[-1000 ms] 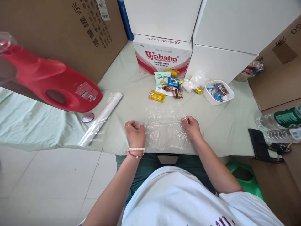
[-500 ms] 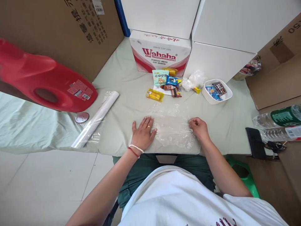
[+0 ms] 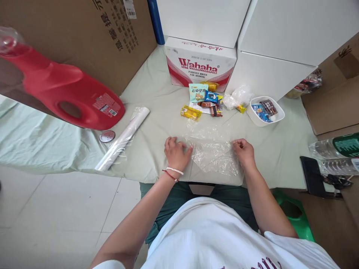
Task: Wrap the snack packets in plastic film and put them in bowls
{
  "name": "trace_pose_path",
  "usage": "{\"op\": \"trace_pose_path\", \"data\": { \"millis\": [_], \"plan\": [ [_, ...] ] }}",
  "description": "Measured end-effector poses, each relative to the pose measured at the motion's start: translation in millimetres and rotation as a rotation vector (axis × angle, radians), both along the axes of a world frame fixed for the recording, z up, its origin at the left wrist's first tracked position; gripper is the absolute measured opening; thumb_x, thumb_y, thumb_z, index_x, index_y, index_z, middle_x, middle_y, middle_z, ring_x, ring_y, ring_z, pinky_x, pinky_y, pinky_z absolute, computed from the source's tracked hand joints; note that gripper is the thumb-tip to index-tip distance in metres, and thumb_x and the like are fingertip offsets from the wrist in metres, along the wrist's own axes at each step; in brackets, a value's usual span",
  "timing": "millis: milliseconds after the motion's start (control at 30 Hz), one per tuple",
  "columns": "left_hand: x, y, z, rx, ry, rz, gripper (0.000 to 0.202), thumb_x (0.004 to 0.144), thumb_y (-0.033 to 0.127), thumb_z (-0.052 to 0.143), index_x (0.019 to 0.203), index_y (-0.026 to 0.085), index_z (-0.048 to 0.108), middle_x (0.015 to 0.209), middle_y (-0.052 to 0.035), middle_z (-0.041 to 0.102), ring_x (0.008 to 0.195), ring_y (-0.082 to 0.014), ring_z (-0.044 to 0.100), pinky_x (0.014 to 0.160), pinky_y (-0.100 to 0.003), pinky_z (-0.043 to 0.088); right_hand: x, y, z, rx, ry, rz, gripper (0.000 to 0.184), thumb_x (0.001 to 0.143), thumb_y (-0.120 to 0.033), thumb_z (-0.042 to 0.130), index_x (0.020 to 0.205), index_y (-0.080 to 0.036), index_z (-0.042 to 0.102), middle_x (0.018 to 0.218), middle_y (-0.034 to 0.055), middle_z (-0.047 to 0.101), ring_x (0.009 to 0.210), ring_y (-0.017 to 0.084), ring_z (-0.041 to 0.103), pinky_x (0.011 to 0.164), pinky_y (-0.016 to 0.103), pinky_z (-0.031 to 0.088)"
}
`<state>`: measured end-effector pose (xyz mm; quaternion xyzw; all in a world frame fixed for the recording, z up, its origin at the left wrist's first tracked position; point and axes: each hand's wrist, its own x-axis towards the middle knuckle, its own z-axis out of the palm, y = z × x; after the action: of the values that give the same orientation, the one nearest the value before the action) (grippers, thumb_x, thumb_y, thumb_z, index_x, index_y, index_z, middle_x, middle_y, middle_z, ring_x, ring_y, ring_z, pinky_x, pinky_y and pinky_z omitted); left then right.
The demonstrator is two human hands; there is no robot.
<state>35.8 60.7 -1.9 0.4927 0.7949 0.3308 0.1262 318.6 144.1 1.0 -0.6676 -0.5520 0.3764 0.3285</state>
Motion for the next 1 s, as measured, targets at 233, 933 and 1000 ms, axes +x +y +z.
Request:
{"op": "trace_pose_path", "data": {
  "millis": [233,933,1000],
  "plan": [
    [24.4,10.1,12.2,0.182,-0.855,-0.128,0.026,0.078,0.037,0.069,0.076,0.024,0.046,0.089,-0.0018,0.067,0.09,-0.0175,0.068,0.092,-0.035,0.054,-13.2,-25.8,53.1,0.517,-0.36,0.174,0.032,0.101,-0.039,0.048,0.111,-0.02,0.071,0.11,0.0134,0.065,0.099,0.027,0.06,0.09,0.043,0.051],
    [-49.4,-70.9,38.9,-0.271,-0.44,0.176,0.032,0.069,0.05,0.076,0.075,0.021,0.063,0.058,0.0038,0.056,0.053,-0.0138,0.048,0.052,-0.026,0.035,-105.9,8.0,31.2,0.019,-0.64,0.934,0.095,0.091,-0.061,0.07,0.169,-0.034,0.023,0.178,0.0135,0.01,0.129,0.04,0.063,0.1,0.05,0.053],
    [-37.6,-71.0,57.4,-0.1,-0.271,0.231,0.025,0.075,0.043,0.072,0.087,0.022,0.065,0.073,0.0006,0.062,0.064,-0.0168,0.055,0.062,-0.029,0.044,-112.4,7.2,31.3,0.024,-0.682,0.933,0.1,0.087,-0.062,0.074,0.169,-0.034,0.024,0.177,0.0158,0.009,0.126,0.041,0.065,0.098,0.049,0.054]
  ]
}}
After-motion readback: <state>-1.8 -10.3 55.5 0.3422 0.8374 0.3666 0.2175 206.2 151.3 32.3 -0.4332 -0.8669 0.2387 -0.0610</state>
